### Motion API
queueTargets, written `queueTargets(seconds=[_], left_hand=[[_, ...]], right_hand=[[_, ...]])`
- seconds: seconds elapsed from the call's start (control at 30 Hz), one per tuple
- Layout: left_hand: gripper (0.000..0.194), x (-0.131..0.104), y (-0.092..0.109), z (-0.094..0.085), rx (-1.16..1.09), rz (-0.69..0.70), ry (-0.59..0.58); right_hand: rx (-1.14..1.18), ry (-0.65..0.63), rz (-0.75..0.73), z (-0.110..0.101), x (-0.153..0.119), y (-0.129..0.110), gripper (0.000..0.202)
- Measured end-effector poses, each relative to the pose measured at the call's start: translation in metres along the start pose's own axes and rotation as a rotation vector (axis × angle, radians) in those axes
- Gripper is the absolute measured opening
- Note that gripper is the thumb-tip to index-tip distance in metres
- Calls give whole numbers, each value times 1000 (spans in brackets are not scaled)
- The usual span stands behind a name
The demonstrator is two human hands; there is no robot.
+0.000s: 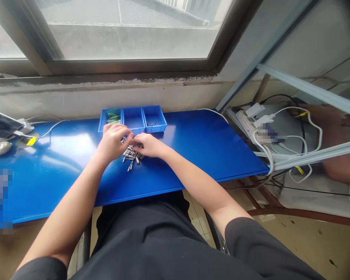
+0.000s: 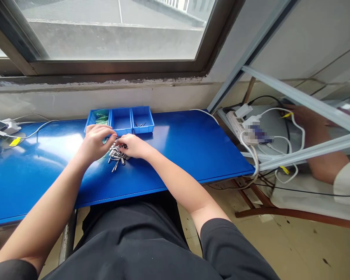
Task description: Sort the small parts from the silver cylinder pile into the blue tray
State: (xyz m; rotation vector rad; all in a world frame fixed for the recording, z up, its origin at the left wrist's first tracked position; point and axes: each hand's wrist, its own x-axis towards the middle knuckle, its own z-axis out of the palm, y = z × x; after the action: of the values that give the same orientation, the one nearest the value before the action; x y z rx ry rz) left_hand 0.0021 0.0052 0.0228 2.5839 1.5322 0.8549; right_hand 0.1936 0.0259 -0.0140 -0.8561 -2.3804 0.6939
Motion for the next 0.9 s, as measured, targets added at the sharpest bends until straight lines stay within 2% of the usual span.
queueTargets(seconds=[0.1,0.2,0.33,0.4,0.6,0.77,0.9], left_hand=[[35,-10,-3,15,-35,37,8],[34,-14,-6,22,-91,-72,75],[33,-15,-6,23,-160,-201,78],[33,-14,-8,23,-194,-225,72],[32,-15,-10,27,-253,-202,90],[32,-16,-9,27,-277,-194,79],[33,-16,-10,28,-277,-203,67]], right_hand=[[5,39,-24,-1,-1,-3,10],[45,43,-65,-2,-2,-7,6],[3,-58,-132,4,-1,-10,26],[-71,-71,-136,9,0,-8,27],[-142,-54,-184,14,3,2,11],[-91,-11,-209,11,4,3,14],[-16,46,-168,10,3,1,15]])
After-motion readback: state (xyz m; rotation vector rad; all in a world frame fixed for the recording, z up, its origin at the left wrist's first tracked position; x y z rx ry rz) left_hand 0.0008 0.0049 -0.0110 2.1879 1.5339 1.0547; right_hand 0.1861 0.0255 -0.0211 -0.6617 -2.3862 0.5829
